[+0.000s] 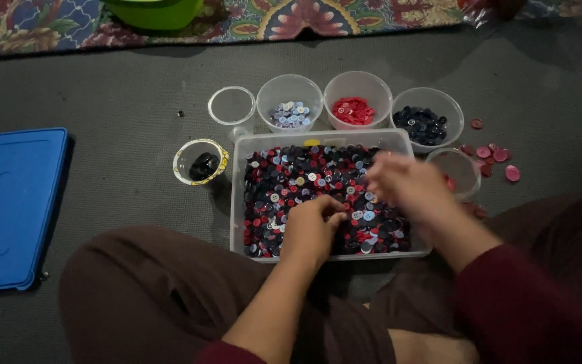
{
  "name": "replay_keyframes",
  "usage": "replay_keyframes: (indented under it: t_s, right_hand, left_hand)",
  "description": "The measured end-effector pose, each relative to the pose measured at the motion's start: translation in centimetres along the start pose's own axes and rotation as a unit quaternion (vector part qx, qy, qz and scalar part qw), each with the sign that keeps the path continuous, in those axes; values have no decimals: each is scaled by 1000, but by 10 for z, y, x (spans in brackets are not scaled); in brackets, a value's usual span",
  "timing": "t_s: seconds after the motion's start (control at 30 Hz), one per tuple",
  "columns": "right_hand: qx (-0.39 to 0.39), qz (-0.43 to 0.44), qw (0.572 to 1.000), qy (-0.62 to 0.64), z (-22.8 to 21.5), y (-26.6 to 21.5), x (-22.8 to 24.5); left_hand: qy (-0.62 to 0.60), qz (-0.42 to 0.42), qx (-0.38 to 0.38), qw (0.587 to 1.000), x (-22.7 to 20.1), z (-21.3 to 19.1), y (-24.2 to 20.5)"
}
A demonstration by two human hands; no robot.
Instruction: Sorting various colored buttons from a large container into smaller individual cups based on color.
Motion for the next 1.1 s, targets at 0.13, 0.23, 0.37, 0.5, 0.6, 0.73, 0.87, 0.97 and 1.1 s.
replay_keyframes:
  t_s: [0.13, 0.23, 0.37, 0.5, 0.6, 0.73, 0.87, 0.97, 1.1]
  right_hand:
    - [58, 43, 997, -40, 30, -19, -27]
    - [76, 55, 996, 9, 40, -29, -23]
    - [103, 85, 989, 62, 39, -31, -18]
    - [129, 118, 979, 107, 39, -37, -28]
    - [126, 122, 976, 125, 38, -34, -39]
    - [108, 98, 981, 129, 30, -35, -33]
    - [89, 75, 976, 184, 22, -25, -33]
    - [77, 80, 969, 221, 17, -19, -32]
    - [74, 90, 958, 261, 14, -8, -41]
  left_hand:
    - [-105, 23, -24, 994, 4, -1, 7]
    - [-210, 34, -44, 976, 3, -12, 3]
    - [-358, 24, -58, 932, 2, -19, -4]
    - [-429, 31, -51, 901, 2, -19, -3]
    - [-400, 34, -39, 915, 1, -15, -4]
    - [-412, 36, -54, 909, -2, -18, -9]
    - [-402, 47, -94, 909, -2, -28, -11]
    - [-411, 48, -99, 905, -7, -31, -17]
    - [-409, 52, -103, 905, -4, -28, -13]
Point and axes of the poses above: each hand's wrist, its own y-axis towards the middle knuckle, its own z-axis out of the palm, x = y × z, the point moved 9 cm from there along y, towards the middle knuckle, and after that the axes turned 7 degrees about -y, right-handed, at the moved point
